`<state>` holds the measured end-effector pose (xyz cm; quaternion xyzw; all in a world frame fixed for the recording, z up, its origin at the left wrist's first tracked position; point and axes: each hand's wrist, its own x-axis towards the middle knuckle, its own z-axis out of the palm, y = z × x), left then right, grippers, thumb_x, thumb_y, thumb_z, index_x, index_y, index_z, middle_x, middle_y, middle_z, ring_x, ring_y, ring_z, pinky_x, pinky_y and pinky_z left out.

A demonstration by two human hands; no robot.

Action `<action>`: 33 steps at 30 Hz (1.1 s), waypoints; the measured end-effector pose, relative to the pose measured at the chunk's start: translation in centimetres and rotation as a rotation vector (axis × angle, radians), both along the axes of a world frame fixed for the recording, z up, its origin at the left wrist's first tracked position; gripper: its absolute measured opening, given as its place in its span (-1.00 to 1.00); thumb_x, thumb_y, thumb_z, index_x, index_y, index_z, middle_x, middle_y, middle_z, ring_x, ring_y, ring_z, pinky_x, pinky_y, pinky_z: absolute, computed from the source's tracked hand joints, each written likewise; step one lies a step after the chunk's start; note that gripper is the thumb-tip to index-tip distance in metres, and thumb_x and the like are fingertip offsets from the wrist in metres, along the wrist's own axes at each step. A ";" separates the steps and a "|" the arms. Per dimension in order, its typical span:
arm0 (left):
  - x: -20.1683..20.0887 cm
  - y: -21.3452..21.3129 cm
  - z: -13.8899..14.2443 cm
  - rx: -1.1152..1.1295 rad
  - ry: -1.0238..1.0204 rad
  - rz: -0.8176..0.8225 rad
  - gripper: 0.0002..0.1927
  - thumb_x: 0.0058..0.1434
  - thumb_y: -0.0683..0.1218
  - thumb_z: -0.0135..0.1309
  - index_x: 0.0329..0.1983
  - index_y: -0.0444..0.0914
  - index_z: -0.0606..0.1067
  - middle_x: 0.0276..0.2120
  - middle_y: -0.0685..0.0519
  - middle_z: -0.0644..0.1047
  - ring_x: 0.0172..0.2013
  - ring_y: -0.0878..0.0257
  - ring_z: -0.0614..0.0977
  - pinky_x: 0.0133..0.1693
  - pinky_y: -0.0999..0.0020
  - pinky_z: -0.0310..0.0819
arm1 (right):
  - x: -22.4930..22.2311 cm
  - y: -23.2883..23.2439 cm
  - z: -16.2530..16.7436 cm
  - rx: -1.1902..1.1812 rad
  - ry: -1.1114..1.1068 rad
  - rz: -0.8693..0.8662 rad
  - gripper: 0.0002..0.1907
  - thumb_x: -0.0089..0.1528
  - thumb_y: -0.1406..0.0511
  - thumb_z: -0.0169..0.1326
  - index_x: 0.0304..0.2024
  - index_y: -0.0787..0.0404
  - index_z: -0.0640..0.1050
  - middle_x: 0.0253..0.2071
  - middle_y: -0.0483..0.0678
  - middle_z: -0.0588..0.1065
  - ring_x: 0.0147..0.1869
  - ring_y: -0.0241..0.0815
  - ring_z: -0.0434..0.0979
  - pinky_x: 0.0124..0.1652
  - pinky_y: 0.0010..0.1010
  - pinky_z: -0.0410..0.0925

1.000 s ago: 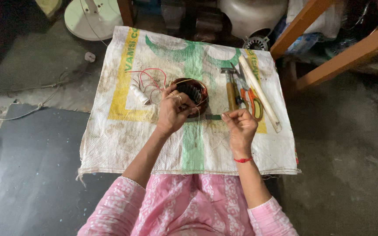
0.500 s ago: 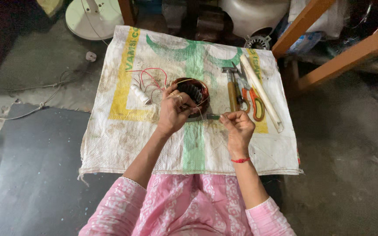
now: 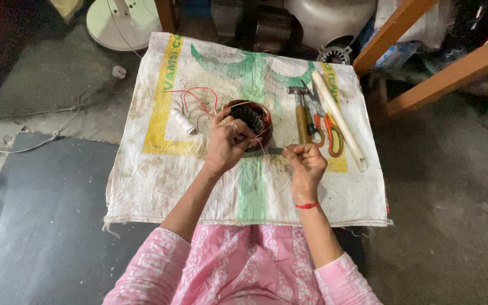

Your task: The person sits on the floor and works on a small electrical component, likely a motor or coil, by hand. They repeatedly pull and adjust thin wires around the component, occasionally using a wooden stick to assist in positioning the wires.

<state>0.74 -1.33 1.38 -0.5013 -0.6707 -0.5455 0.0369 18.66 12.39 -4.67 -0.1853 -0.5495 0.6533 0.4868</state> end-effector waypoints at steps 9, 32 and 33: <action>0.0 -0.1 0.1 -0.006 -0.006 -0.009 -0.81 -0.06 -0.10 0.42 -0.50 -0.17 0.58 -0.51 0.13 0.55 -0.32 0.19 0.57 0.33 0.08 0.18 | -0.7 -0.6 0.1 0.112 -0.126 -0.066 -0.82 0.21 0.53 0.26 -0.24 0.29 0.50 -0.27 -0.06 0.57 -0.27 -0.39 0.50 -0.21 -0.58 0.37; -0.1 0.1 -0.3 -0.015 0.009 -0.004 -0.83 -0.06 -0.10 0.41 -0.51 -0.16 0.59 -0.53 0.14 0.53 -0.33 0.20 0.57 0.31 0.10 0.19 | -0.8 -1.2 1.9 0.419 -0.404 -0.079 -0.94 0.28 0.45 0.18 -0.19 0.31 0.58 -0.31 -0.10 0.56 -0.21 -0.34 0.53 -0.14 -0.51 0.40; -0.1 0.1 -0.3 -0.011 0.004 -0.002 -0.83 -0.06 -0.10 0.41 -0.50 -0.16 0.59 -0.53 0.14 0.53 -0.33 0.20 0.57 0.31 0.09 0.19 | -0.8 -1.3 2.0 0.468 -0.400 -0.067 -0.94 0.29 0.44 0.17 -0.18 0.31 0.58 -0.30 -0.09 0.57 -0.19 -0.33 0.54 -0.12 -0.49 0.41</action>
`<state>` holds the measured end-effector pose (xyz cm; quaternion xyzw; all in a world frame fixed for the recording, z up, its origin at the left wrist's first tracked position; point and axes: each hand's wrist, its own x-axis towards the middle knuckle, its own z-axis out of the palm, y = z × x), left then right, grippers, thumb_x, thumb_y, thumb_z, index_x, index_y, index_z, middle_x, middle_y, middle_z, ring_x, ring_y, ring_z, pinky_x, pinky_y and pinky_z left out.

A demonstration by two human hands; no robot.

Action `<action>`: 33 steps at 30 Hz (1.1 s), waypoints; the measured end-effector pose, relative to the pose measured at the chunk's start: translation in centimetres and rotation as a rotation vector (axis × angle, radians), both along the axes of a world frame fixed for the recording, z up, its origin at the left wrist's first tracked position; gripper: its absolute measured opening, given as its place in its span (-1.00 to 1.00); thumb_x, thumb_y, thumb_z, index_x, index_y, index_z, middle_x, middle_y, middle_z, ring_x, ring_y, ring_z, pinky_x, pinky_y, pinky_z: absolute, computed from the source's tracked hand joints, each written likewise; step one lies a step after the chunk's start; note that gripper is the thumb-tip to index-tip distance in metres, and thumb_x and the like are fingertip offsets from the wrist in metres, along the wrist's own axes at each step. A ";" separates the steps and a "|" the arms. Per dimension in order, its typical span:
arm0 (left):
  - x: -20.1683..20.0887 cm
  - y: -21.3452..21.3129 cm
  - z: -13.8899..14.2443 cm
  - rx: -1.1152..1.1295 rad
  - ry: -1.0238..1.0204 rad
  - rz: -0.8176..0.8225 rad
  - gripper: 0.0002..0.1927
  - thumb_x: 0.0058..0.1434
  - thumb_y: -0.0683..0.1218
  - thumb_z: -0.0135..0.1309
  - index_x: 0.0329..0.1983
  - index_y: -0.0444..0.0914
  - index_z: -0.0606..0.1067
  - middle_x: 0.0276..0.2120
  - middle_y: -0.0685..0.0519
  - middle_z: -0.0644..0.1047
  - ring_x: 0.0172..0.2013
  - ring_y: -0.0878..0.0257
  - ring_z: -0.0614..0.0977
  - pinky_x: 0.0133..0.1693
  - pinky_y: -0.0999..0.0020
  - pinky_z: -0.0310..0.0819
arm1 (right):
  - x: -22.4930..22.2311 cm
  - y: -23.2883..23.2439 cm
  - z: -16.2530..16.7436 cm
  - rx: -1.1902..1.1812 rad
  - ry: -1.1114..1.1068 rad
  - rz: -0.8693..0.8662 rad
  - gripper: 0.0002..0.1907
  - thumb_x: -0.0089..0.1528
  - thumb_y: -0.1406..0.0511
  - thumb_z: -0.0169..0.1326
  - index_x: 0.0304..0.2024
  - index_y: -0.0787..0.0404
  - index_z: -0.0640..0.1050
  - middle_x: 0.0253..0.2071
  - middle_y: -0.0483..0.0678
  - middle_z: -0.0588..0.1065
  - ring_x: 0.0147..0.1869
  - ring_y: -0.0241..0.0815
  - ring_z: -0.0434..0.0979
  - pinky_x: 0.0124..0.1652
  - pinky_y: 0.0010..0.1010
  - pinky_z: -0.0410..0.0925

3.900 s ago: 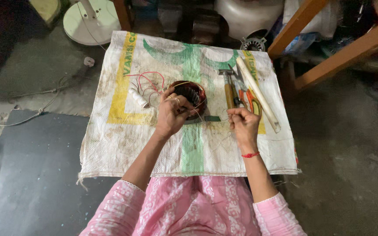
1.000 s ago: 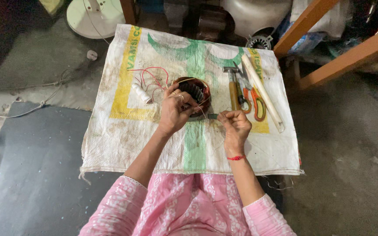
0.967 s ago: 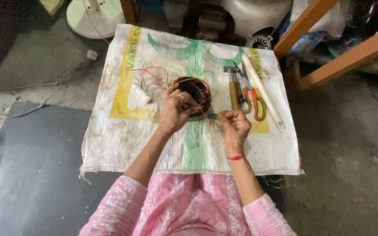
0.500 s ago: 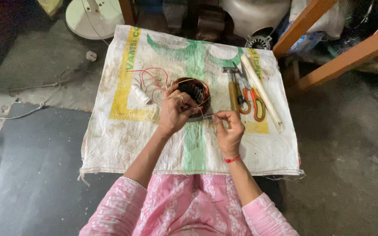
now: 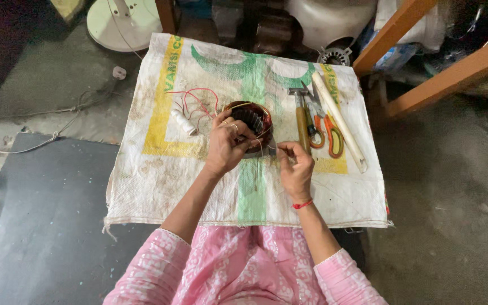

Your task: The person sits on the floor and works on a small electrical component, likely a motor or coil, by hand. They repeatedly pull and adjust thin wires around the component, occasionally using a wooden stick to assist in positioning the wires.

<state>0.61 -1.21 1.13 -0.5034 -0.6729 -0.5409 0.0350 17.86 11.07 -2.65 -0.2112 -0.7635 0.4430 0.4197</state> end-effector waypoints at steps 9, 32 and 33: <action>0.1 -0.1 0.1 0.017 0.016 0.000 -0.82 -0.06 -0.10 0.41 -0.50 -0.16 0.58 -0.55 0.13 0.51 -0.34 0.18 0.56 0.31 0.09 0.19 | 0.3 -1.3 2.2 0.151 -0.051 0.041 -0.92 0.23 0.46 0.16 -0.21 0.34 0.59 -0.25 -0.02 0.58 -0.16 -0.21 0.59 -0.11 -0.43 0.42; 0.2 -0.3 0.4 0.032 0.011 -0.021 -0.84 -0.03 -0.10 0.39 -0.50 -0.17 0.59 -0.52 0.14 0.54 -0.33 0.19 0.57 0.30 0.08 0.19 | -0.6 -1.6 4.9 0.384 -0.082 0.116 -0.84 0.16 0.52 0.19 -0.20 0.31 0.57 -0.23 0.05 0.55 -0.16 -0.03 0.63 -0.16 -0.34 0.46; 0.2 -0.3 0.4 0.030 0.007 -0.021 -0.84 -0.03 -0.11 0.39 -0.49 -0.17 0.59 -0.52 0.14 0.54 -0.33 0.19 0.57 0.31 0.08 0.18 | -0.7 -1.4 5.0 0.368 -0.102 0.121 -0.82 0.17 0.51 0.21 -0.18 0.30 0.56 -0.24 0.04 0.55 -0.18 -0.04 0.64 -0.18 -0.35 0.46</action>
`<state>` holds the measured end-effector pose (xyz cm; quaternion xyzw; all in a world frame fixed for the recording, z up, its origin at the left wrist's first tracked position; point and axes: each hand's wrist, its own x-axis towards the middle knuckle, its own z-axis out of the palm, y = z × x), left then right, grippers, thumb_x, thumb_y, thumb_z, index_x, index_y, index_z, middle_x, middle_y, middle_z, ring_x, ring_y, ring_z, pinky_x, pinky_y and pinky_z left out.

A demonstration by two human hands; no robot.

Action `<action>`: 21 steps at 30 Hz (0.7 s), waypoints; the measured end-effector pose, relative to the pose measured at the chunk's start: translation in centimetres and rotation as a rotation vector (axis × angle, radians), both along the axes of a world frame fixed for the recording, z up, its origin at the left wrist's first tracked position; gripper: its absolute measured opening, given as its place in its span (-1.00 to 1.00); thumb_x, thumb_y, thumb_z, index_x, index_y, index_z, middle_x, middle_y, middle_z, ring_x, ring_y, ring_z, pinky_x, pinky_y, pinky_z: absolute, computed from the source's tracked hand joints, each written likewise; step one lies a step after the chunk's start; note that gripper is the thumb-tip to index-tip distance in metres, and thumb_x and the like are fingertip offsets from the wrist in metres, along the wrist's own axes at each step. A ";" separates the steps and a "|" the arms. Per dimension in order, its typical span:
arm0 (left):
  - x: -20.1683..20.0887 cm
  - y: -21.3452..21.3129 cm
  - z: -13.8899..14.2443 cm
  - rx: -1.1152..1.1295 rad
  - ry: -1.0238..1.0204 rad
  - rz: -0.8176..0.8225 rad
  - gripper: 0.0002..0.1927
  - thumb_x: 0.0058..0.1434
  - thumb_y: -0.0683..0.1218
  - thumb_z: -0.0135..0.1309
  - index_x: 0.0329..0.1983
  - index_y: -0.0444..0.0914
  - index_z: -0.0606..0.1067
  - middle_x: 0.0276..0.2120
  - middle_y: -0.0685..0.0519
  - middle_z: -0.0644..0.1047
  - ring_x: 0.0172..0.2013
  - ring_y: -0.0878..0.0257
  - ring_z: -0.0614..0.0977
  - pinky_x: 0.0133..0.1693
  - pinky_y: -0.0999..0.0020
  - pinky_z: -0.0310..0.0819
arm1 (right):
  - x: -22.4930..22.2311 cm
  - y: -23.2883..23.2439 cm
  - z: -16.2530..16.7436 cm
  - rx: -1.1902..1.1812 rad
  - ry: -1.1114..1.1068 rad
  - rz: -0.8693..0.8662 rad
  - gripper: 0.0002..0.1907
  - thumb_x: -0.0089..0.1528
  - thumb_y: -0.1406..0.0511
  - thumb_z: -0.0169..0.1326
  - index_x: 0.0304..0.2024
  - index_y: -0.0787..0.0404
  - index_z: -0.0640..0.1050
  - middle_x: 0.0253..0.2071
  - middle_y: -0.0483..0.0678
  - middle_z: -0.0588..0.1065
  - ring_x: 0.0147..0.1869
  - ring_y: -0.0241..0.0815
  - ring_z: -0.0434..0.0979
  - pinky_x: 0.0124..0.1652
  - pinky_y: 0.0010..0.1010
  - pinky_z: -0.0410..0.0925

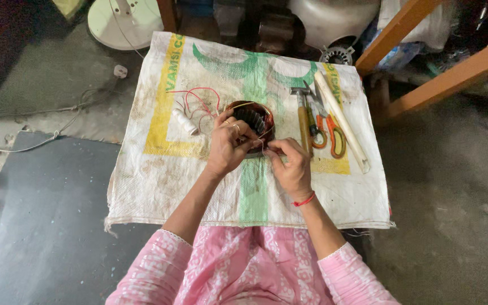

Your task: The person sits on the floor and works on a small electrical component, likely a motor or coil, by hand. They repeatedly pull and adjust thin wires around the component, occasionally using a wooden stick to assist in positioning the wires.

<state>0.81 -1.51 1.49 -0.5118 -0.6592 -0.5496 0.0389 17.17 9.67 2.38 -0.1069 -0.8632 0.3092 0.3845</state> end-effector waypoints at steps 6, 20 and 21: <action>0.0 0.0 0.0 0.003 0.009 0.001 -0.83 -0.04 -0.10 0.39 -0.48 -0.17 0.59 -0.52 0.13 0.54 -0.33 0.18 0.57 0.32 0.07 0.19 | -1.2 1.6 1.1 0.172 -0.104 0.058 -0.72 0.15 0.54 0.23 -0.11 0.26 0.53 -0.25 0.03 0.52 -0.18 -0.01 0.62 -0.22 -0.29 0.44; 0.0 0.1 -0.4 0.006 0.001 0.018 -0.83 -0.07 -0.14 0.38 -0.48 -0.17 0.58 -0.49 0.11 0.55 -0.29 0.17 0.58 0.32 0.07 0.19 | -4.2 3.7 4.9 0.233 -0.544 0.335 -0.57 0.04 0.51 0.04 -0.01 0.26 0.44 -0.12 0.21 0.55 -0.02 0.30 0.54 -0.10 0.01 0.39; 0.0 0.2 -0.5 0.004 -0.005 0.018 -0.82 -0.08 -0.13 0.39 -0.48 -0.17 0.58 -0.50 0.11 0.54 -0.30 0.16 0.58 0.32 0.07 0.19 | -4.6 4.1 5.0 0.209 -0.597 0.360 -0.58 0.03 0.51 0.04 -0.02 0.28 0.42 -0.16 0.22 0.55 -0.03 0.30 0.54 -0.10 0.01 0.38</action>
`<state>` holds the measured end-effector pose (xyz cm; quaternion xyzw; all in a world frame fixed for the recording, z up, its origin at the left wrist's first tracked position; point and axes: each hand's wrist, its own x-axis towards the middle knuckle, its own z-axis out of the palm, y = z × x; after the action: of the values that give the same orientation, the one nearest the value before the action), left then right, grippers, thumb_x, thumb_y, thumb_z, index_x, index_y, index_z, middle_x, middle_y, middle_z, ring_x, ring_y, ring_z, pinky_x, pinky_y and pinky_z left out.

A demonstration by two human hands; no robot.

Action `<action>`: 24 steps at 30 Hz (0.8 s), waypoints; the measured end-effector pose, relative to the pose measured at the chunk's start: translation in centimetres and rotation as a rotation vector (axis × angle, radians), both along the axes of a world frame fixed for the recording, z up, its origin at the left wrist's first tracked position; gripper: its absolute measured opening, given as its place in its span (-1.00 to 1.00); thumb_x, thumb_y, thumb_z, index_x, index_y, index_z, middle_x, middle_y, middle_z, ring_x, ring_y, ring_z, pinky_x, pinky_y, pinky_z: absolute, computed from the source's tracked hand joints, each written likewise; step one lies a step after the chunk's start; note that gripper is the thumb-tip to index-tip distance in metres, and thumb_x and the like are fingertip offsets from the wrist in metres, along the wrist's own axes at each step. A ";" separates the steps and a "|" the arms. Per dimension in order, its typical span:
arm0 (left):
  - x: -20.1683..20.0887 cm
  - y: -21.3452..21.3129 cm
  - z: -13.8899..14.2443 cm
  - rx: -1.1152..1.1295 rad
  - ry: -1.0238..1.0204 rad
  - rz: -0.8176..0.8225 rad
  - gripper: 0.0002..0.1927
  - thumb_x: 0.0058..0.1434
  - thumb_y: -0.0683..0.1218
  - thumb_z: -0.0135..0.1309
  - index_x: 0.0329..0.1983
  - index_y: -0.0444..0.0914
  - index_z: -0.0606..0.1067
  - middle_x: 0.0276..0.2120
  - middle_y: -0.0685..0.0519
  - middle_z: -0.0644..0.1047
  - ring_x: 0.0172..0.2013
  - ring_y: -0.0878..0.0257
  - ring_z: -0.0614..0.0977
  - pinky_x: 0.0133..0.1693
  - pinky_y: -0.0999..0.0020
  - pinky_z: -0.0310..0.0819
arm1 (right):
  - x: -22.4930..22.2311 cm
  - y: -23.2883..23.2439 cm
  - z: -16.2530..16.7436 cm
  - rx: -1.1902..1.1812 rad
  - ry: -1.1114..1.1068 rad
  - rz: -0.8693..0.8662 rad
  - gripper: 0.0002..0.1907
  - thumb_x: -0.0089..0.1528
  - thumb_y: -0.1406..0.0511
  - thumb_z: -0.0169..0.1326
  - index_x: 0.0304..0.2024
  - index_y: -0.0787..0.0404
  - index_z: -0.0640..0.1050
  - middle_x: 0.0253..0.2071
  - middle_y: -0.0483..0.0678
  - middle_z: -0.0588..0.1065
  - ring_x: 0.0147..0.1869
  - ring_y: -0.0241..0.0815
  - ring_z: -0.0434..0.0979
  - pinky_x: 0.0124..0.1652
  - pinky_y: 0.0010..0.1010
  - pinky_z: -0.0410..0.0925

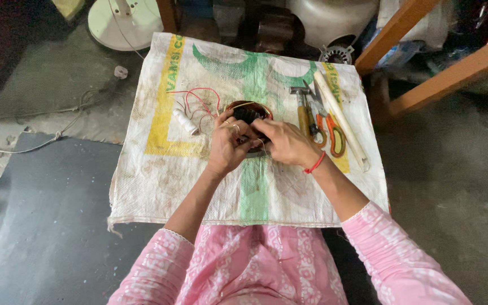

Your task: The person sits on the floor and works on a small electrical component, likely a motor or coil, by hand. They repeatedly pull and adjust thin wires around the component, occasionally using a wooden stick to assist in positioning the wires.

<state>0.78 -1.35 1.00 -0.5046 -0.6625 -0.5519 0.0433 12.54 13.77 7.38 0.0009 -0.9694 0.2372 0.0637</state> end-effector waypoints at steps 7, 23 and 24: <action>-0.1 0.0 0.0 0.001 -0.015 0.001 -0.83 -0.09 -0.13 0.39 -0.50 -0.16 0.58 -0.54 0.11 0.52 -0.33 0.17 0.58 0.32 0.07 0.21 | -2.1 2.1 -0.3 -0.255 -0.488 -0.077 -0.63 0.04 0.47 0.00 -0.07 0.26 0.47 -0.25 0.15 0.60 -0.20 0.17 0.71 -0.17 -0.14 0.50; -0.1 -0.1 -0.3 0.013 -0.019 -0.019 -0.85 -0.07 -0.18 0.34 -0.50 -0.20 0.55 -0.50 0.12 0.56 -0.31 0.16 0.59 0.33 0.05 0.20 | -4.7 2.4 -0.2 -0.587 -0.802 -0.224 -0.82 0.18 0.38 -0.01 -0.17 0.26 0.51 -0.33 -0.05 0.55 -0.35 -0.25 0.66 -0.50 -0.34 0.42; -0.1 -0.1 -0.2 0.007 -0.015 -0.018 -0.85 -0.08 -0.17 0.34 -0.50 -0.20 0.56 -0.51 0.12 0.55 -0.31 0.16 0.59 0.33 0.06 0.20 | -4.7 2.3 0.1 -0.615 -0.811 -0.246 -0.81 0.18 0.39 -0.02 -0.17 0.27 0.52 -0.32 -0.05 0.55 -0.35 -0.25 0.66 -0.51 -0.32 0.47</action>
<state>0.66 -1.42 0.77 -0.5062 -0.6564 -0.5583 0.0349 7.86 16.08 7.50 -0.2236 -0.7946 0.4832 -0.2919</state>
